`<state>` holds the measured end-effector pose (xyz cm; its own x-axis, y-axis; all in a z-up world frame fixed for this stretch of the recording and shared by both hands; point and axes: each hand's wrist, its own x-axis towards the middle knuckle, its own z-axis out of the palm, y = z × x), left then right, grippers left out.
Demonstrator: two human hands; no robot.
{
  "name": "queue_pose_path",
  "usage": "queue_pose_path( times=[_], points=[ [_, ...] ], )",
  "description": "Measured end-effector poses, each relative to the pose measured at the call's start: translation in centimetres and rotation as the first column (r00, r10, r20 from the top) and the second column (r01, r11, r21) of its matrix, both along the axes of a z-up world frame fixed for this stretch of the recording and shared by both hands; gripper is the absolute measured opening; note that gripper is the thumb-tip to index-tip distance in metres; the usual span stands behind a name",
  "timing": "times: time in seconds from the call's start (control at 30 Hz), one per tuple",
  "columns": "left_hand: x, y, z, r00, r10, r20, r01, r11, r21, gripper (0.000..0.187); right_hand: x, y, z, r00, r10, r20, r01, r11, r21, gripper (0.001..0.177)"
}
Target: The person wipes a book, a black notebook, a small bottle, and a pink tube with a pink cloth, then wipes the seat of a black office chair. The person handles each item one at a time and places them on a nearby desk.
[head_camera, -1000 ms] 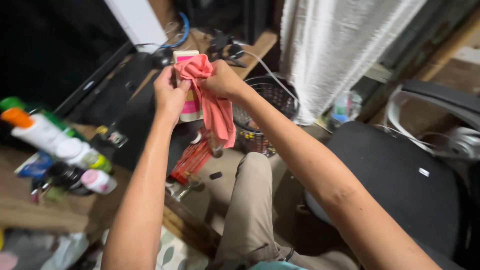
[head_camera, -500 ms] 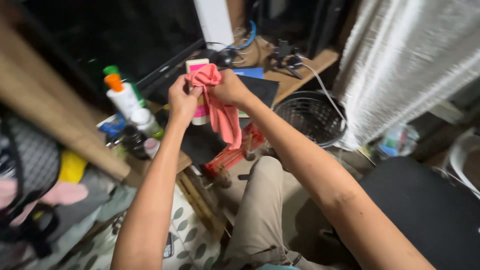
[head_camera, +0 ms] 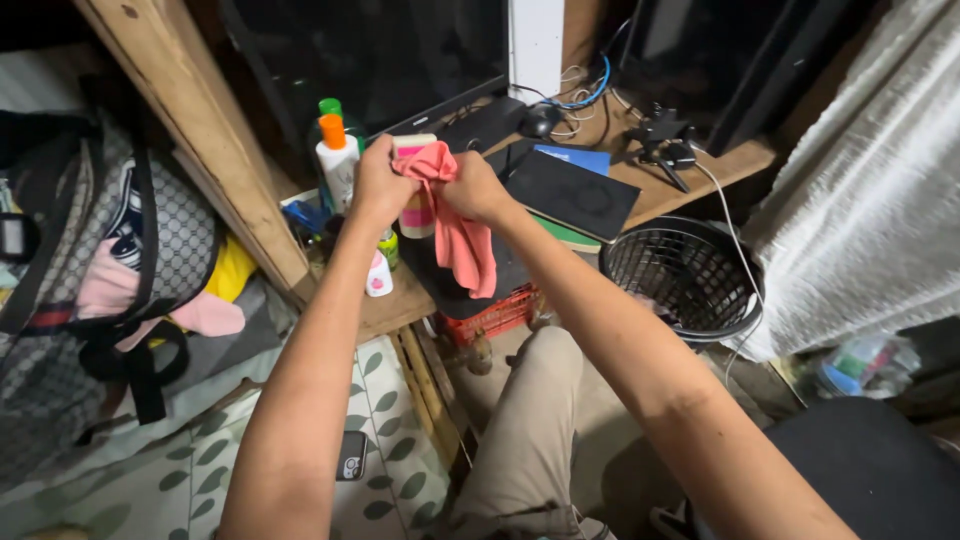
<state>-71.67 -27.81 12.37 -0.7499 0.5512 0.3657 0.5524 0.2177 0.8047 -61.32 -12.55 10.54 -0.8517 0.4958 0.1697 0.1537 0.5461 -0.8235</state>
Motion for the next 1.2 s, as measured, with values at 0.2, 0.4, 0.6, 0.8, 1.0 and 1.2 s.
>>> queue_pose_path(
  times=[0.2,0.4,0.6,0.8,1.0,1.2],
  points=[
    [2.8,-2.2,2.5,1.000,-0.020,0.017,0.024,0.970,-0.243,0.041,-0.3,-0.7,-1.7,0.998,0.015,0.058,-0.015,1.000,0.003,0.021],
    [3.2,-2.3,3.2,1.000,-0.008,-0.005,0.006,0.924,-0.383,0.036,-0.7,-1.4,-2.0,0.995,0.034,0.096,-0.033,0.999,-0.018,0.022],
    [3.0,-0.7,2.4,0.977,-0.046,-0.207,-0.083,0.816,-0.572,0.059,-1.1,-1.4,-2.5,0.991,-0.002,0.133,0.003,1.000,-0.008,0.021],
    [1.7,1.2,-0.2,0.875,-0.127,-0.468,-0.222,0.753,-0.620,0.066,-0.6,-0.8,-3.0,0.993,-0.010,0.116,0.017,0.998,-0.064,0.022],
    [3.3,2.5,-0.8,0.751,-0.163,-0.640,-0.298,0.781,-0.549,0.050,-1.9,0.9,-5.0,0.992,-0.034,0.118,0.040,0.998,-0.055,0.019],
    [7.2,4.4,1.7,0.698,-0.221,-0.682,-0.270,0.800,-0.535,0.054,0.5,2.1,-3.5,0.991,-0.089,0.101,0.100,0.989,-0.111,0.017]
  ],
)
